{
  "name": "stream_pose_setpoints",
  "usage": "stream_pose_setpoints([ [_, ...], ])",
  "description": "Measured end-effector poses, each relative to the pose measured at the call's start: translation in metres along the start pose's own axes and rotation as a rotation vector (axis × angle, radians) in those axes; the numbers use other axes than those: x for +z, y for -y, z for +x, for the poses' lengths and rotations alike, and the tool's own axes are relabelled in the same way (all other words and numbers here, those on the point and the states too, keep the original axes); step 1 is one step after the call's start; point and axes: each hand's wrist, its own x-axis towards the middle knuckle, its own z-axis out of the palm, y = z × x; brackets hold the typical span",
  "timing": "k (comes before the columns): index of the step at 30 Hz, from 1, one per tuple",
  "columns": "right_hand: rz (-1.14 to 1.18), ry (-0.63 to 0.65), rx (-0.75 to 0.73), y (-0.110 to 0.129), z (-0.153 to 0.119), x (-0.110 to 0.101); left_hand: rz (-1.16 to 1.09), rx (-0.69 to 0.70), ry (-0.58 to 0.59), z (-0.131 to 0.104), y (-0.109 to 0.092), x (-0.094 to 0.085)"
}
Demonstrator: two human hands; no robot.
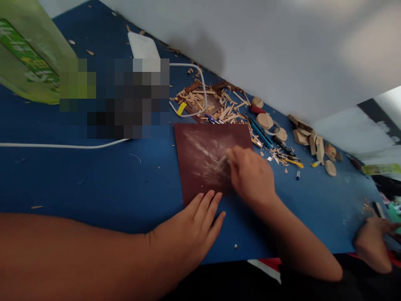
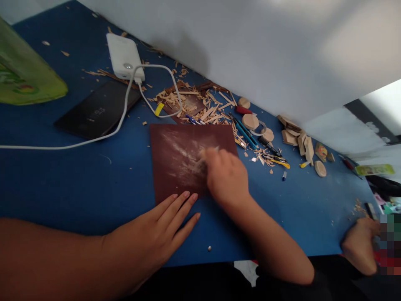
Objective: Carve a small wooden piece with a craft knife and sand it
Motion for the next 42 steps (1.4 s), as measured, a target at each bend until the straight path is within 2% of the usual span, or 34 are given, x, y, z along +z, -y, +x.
stream_pose_setpoints([
  [2,0.036,0.043,-0.07,0.0,0.0,-0.001,-0.001,-0.021,-0.045,0.0,-0.002,0.004],
  [3,0.058,0.041,-0.057,0.0,0.0,-0.001,0.0,-0.029,-0.057,0.0,-0.003,0.006],
  [6,0.081,-0.028,0.094,0.0,0.0,-0.001,0.011,-0.033,-0.032,0.0,-0.005,0.01],
  [10,0.186,0.081,-0.041,-0.001,0.0,0.0,-0.002,-0.038,-0.053,-0.001,-0.006,0.012],
  [14,0.18,-0.02,0.146,-0.006,0.002,0.002,0.004,-0.043,-0.068,-0.001,-0.004,0.009],
  [18,0.264,0.057,0.029,-0.009,0.002,0.003,-0.008,-0.007,0.002,0.0,0.001,-0.001],
  [21,0.249,-0.021,0.181,-0.01,0.003,0.003,-0.025,0.0,0.028,0.0,0.002,-0.003],
  [22,0.253,-0.012,0.182,-0.01,0.003,0.004,-0.031,0.0,0.022,0.0,0.001,-0.002],
  [25,0.31,0.087,0.062,-0.01,0.004,0.004,-0.028,-0.023,-0.036,-0.001,-0.001,0.004],
  [26,0.305,0.059,0.087,-0.01,0.005,0.005,-0.022,-0.027,-0.043,-0.001,-0.001,0.005],
  [29,0.244,-0.022,0.19,-0.01,0.006,0.004,-0.014,-0.008,0.001,-0.001,-0.001,0.003],
  [33,0.286,0.084,0.039,-0.007,0.004,0.002,-0.01,-0.002,0.06,0.0,0.001,-0.005],
  [37,0.324,0.015,0.201,-0.013,0.007,0.003,-0.028,0.015,0.117,0.001,0.003,-0.012],
  [38,0.323,0.011,0.202,-0.014,0.007,0.003,-0.035,0.018,0.128,0.001,0.004,-0.013],
  [42,0.365,0.07,0.1,-0.015,0.008,0.001,-0.031,0.011,0.127,0.001,0.004,-0.013],
])
